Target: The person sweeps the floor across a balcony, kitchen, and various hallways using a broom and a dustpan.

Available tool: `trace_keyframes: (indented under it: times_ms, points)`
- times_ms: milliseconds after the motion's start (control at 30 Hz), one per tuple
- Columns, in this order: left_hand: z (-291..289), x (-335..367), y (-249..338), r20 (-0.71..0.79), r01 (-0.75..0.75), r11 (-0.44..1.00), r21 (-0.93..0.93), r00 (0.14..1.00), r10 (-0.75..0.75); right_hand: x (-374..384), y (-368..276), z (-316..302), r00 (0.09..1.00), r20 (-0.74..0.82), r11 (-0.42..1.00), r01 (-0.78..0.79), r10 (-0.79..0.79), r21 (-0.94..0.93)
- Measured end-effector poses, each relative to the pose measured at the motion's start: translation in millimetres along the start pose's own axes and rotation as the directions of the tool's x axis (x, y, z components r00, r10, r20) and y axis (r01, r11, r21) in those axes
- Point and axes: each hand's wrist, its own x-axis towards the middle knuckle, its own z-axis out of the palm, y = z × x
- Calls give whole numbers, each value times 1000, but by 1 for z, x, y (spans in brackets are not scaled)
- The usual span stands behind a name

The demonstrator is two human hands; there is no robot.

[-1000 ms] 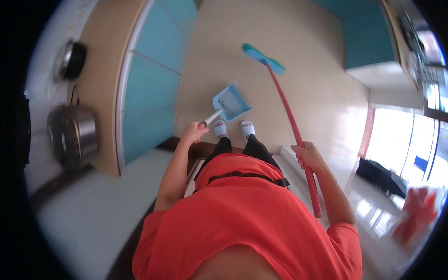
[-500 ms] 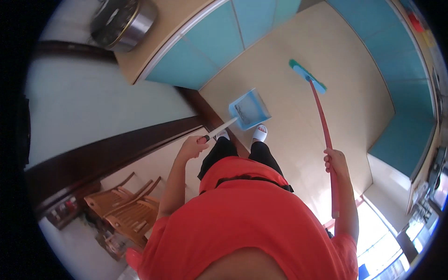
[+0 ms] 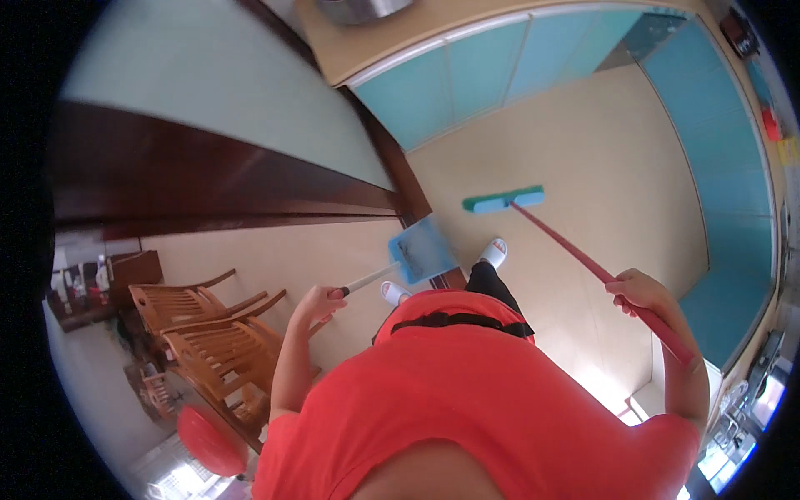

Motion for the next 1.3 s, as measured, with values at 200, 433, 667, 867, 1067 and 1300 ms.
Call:
trace_keyframes:
  times_ms: [200,433,667,867,1067,1300]
  points:
    - [-33,-72,-109,-48,59,986,-158,997,-67,-69,-66,74,990,143,973,17,16,-228]
    - [-47,-166,-230,-177,39,891,-453,975,-133,-163,-124,178,951,298,996,-64,78,-57]
    - [-34,-180,-290,-316,8,799,-602,916,-247,-144,-182,295,848,530,997,-28,-12,67]
    - [-36,-159,-313,-381,-68,650,-757,854,-354,-142,-263,391,861,439,957,290,-257,-9]
    - [-74,-112,-328,-387,-198,445,-873,837,-388,-110,-355,442,788,472,906,419,-396,61]
    - [-199,-57,-329,-408,-287,324,-901,816,-411,-55,-495,476,783,395,865,498,-480,64]
